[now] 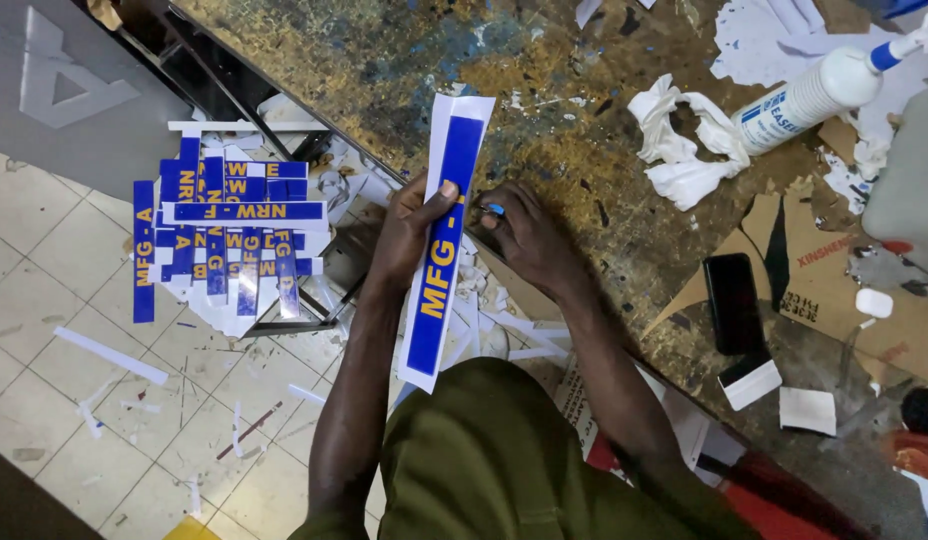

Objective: Trimming the edges of vinyl stickers and cleaning them with a cloth on a production workbench.

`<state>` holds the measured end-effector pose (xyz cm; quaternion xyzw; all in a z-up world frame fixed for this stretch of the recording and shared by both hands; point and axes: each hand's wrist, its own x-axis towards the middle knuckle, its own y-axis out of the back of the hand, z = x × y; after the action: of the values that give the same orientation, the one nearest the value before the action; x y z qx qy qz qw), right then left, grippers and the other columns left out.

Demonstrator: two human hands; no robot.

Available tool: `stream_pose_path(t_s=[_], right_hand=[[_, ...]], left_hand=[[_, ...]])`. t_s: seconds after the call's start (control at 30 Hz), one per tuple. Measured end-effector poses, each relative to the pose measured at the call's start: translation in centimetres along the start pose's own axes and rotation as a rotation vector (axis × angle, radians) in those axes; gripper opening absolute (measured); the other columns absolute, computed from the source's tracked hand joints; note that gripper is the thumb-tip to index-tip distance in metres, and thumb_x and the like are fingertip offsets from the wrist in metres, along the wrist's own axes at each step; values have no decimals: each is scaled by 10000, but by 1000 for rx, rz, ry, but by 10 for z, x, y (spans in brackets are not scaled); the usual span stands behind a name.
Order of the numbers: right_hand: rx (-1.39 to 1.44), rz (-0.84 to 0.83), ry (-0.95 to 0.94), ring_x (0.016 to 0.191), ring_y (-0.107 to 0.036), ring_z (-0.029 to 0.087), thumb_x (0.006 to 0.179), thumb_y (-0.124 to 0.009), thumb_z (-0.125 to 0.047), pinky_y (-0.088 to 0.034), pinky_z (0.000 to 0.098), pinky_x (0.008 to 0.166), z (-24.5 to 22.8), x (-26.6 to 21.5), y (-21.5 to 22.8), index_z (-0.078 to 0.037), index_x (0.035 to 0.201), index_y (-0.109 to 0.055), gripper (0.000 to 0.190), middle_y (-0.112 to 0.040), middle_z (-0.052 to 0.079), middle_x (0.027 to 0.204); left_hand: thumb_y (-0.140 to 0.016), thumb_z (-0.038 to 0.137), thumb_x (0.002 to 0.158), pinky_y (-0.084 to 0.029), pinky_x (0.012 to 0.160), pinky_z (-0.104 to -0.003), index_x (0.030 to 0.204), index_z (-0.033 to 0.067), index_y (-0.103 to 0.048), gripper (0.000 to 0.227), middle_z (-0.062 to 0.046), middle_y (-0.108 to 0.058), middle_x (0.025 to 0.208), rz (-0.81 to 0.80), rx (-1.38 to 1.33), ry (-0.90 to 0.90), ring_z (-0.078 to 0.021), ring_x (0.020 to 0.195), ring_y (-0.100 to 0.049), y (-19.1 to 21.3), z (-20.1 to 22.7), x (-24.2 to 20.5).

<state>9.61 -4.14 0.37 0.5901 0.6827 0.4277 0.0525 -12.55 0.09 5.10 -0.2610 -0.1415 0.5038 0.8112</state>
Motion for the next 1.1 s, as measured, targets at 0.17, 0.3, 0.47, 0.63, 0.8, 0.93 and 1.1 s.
stream_pose_path(t_s=[0.17,0.3,0.47,0.63,0.8,0.93,1.1], right_hand=[[2,6,40,1020,-593,394,1277,-461,-212,-512,596,984,6,7,7,-108,1385,-580,192,-545,123,1130],[-8,15,46,1030,-601,448,1260,-502,-194,-504,640,982,18,4,8,-89,1388,-567,178,-566,162,1143],[96,33,-32,1113,-583,465,1267,-482,-142,-468,652,1056,40,-7,6,-65,1394,-546,162,-542,187,1168],[64,67,2,1073,-621,460,1244,-524,-203,-503,635,994,42,-9,16,-100,1366,-608,180,-577,173,1145],[86,99,27,1022,-587,451,1251,-504,-135,-507,618,981,34,1,14,-45,1346,-597,161,-547,194,1123],[208,103,-22,933,-572,345,1234,-393,-413,-505,550,911,-9,23,24,-91,1265,-621,396,-554,125,1046],[350,153,-160,699,-442,201,1282,-244,-457,-468,470,727,-6,24,12,-161,1126,-530,441,-479,50,856]], left_hand=[[-755,255,1106,-679,708,-318,1079,55,-749,202,-133,-757,752,4,118,-40,-195,646,-795,-1,-11,10],[-755,247,1106,-678,726,-323,1098,67,-763,180,-142,-770,772,17,159,-36,-194,666,-802,-7,-12,13],[-767,284,1094,-701,747,-342,1097,70,-757,214,-147,-791,789,-13,23,-12,-196,670,-817,-26,11,10],[-768,258,1095,-717,745,-375,1135,40,-757,223,-185,-808,821,-22,-45,20,-243,689,-839,-15,-10,23],[-772,248,1090,-718,746,-365,1140,31,-744,224,-177,-810,828,-21,-41,26,-230,706,-842,-24,-8,24],[-766,237,1091,-724,750,-380,1140,30,-733,215,-192,-811,837,-32,-50,40,-246,709,-844,-21,-12,28],[-768,304,1094,-725,761,-370,1109,61,-727,247,-163,-816,836,-34,-65,37,-227,714,-844,-26,-18,36]])
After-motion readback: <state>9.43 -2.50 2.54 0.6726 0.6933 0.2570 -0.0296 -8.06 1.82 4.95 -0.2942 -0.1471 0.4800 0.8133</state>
